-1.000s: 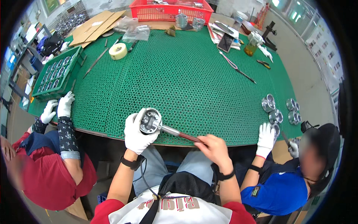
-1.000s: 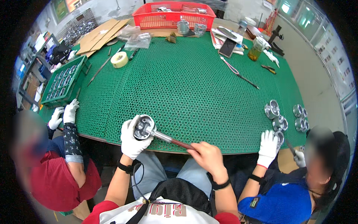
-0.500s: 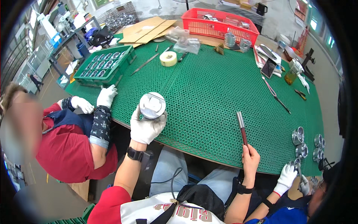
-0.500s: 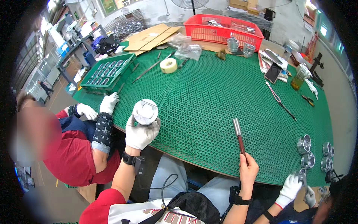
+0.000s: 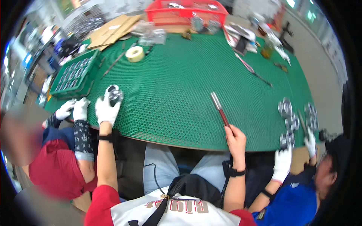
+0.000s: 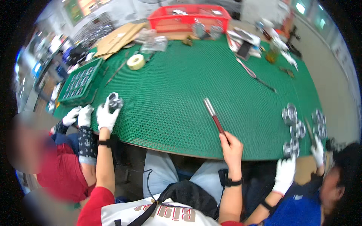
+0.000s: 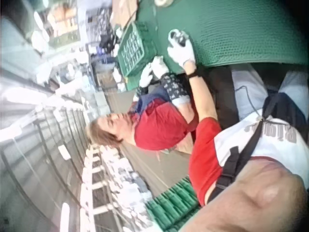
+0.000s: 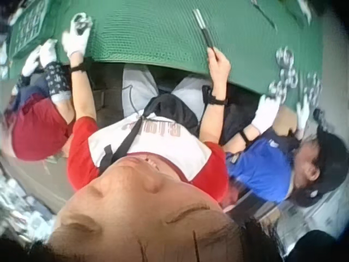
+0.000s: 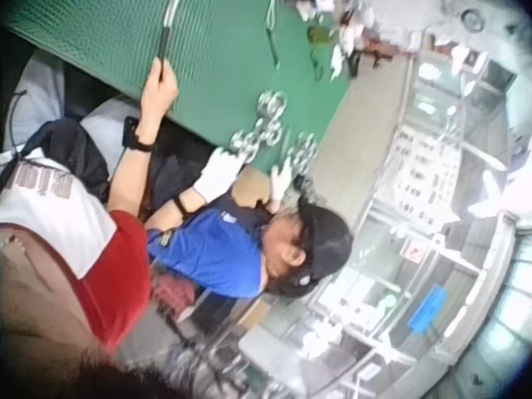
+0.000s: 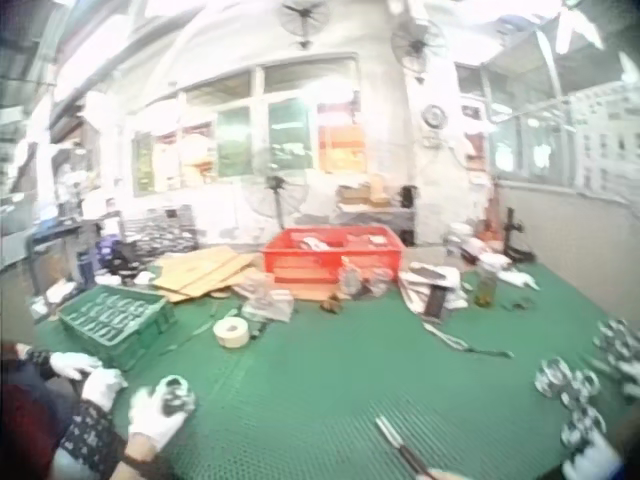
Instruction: Assembling connecting rods and pistons at a production workbench.
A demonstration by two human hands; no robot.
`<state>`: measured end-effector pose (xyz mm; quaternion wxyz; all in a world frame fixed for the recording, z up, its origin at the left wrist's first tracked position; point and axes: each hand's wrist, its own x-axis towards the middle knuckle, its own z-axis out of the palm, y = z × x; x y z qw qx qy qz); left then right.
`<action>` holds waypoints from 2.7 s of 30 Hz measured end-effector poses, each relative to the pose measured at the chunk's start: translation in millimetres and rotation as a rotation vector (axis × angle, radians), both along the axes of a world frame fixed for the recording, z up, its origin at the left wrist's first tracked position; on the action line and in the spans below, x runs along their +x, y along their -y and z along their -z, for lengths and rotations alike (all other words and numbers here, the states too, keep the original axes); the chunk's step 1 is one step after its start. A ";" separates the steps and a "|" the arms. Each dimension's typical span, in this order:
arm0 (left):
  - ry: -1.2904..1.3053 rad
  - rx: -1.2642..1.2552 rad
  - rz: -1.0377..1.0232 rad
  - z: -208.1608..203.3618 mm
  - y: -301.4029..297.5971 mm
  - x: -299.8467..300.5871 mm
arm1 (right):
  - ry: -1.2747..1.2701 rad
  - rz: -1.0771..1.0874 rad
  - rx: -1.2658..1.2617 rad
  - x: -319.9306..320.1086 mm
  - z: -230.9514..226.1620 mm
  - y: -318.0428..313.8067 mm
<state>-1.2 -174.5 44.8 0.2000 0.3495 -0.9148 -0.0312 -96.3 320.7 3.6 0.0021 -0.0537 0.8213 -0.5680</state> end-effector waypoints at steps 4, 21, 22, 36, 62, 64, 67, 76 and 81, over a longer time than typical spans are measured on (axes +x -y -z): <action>-0.316 -0.047 0.420 -7.7 -39.9 36.9 | -0.074 -0.051 0.059 -13.4 -19.1 7.2; -0.138 1.268 0.574 26.5 -164.5 104.7 | -0.024 -0.015 0.118 65.6 -11.1 -8.0; -0.173 1.321 0.523 28.5 -163.8 103.9 | 0.016 -0.100 0.122 74.6 -1.2 -10.2; -0.349 1.291 0.401 20.1 -176.5 114.7 | 0.772 -0.911 -0.417 105.5 53.2 35.9; -0.229 1.470 0.544 -9.7 -182.4 59.3 | 0.035 0.316 -0.662 -17.6 -27.7 -25.7; -0.253 1.434 0.477 -4.1 -175.7 58.7 | 0.039 0.391 -0.582 -44.9 -21.9 -25.8; -0.233 1.453 0.508 -19.0 -175.6 36.1 | 0.128 0.285 -0.604 -67.1 -26.7 -32.5; 0.088 1.111 1.013 -66.3 -230.3 -66.2 | 0.185 0.068 -0.468 -40.7 -28.9 -1.3; 0.093 0.952 1.059 -32.0 -275.3 -114.4 | 0.178 0.151 -0.652 -3.7 -22.1 0.6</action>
